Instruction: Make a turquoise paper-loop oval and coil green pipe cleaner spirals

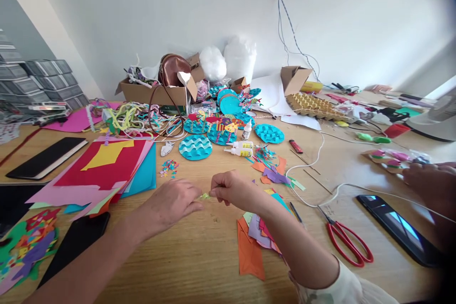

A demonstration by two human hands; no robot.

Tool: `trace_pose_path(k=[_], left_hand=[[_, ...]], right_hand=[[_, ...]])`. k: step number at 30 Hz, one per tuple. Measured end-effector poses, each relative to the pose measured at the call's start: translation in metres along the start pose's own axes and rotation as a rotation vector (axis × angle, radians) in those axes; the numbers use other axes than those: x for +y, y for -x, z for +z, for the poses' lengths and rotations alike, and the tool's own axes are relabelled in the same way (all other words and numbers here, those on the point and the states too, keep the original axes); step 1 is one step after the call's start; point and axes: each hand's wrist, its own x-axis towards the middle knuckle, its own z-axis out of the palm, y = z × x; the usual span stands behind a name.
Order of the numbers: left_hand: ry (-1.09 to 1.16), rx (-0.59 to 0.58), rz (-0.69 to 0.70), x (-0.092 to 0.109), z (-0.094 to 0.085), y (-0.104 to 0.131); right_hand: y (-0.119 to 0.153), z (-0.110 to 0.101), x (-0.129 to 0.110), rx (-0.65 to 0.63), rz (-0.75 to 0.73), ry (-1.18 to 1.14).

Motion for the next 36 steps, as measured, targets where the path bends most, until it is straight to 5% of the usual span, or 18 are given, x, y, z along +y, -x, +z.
trace_pose_path(k=[8, 13, 18, 23, 31, 36], left_hand=[[0.229, 0.03, -0.167, 0.016, -0.005, -0.005], [0.737, 0.077, -0.335, 0.008, -0.001, -0.003], [1.478, 0.012, -0.458, 0.007, -0.003, 0.002], [1.762, -0.118, -0.401, 0.012, 0.004, 0.003], [1.634, -0.021, -0.43, 0.015, 0.008, 0.004], [0.848, 0.203, -0.405, 0.014, 0.013, -0.007]], right_hand=[[0.001, -0.001, -0.02, 0.044, -0.027, 0.203], [0.02, 0.004, -0.034, 0.521, -0.232, 0.441], [0.036, 0.018, -0.019, 0.593, -0.33, 0.309], [0.021, 0.022, 0.0, 0.658, -0.405, 0.026], [0.014, 0.027, 0.0, 0.534, -0.345, 0.121], [0.015, 0.036, -0.003, 0.485, -0.068, 0.169]])
